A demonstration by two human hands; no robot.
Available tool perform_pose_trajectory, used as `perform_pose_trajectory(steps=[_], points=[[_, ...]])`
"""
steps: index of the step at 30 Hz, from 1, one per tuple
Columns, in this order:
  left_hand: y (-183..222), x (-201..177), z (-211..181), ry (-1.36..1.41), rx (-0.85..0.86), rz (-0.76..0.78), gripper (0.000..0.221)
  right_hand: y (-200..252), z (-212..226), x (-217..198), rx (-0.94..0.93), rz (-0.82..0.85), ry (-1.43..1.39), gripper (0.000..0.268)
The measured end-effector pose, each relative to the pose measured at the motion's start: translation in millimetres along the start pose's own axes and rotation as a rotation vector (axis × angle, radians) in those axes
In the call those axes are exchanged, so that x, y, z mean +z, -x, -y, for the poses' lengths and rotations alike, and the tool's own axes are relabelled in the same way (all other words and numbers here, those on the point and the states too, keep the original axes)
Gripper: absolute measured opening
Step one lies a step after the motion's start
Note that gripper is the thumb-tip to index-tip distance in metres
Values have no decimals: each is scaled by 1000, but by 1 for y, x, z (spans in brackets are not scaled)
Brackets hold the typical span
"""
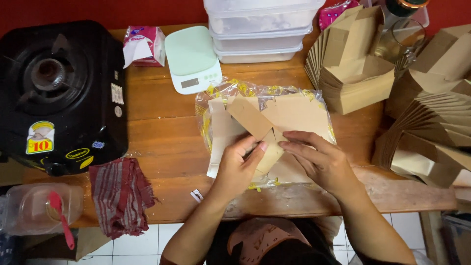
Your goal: Assembling cardboard food boxes by folding and tucking tabs on a wooden table in a kitchen prep area.
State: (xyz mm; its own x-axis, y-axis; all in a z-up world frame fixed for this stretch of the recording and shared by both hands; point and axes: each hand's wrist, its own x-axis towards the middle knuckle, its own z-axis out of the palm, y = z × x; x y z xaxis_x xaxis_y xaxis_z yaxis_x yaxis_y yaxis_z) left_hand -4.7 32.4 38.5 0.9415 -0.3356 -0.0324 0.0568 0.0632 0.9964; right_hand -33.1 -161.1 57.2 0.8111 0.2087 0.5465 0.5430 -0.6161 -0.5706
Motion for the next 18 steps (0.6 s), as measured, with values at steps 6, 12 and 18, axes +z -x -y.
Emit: perform_pose_trajectory(steps=[6, 12, 18], points=[[-3, 2, -18, -28, -5, 24, 23, -2, -5, -2, -171, 102, 178, 26], [-4, 6, -9, 30, -48, 24, 22, 11, -25, -17, -127, 297, 210, 31], [-4, 12, -31, -3, -4, 56, 17, 6, -6, -9, -4, 128, 73, 20]])
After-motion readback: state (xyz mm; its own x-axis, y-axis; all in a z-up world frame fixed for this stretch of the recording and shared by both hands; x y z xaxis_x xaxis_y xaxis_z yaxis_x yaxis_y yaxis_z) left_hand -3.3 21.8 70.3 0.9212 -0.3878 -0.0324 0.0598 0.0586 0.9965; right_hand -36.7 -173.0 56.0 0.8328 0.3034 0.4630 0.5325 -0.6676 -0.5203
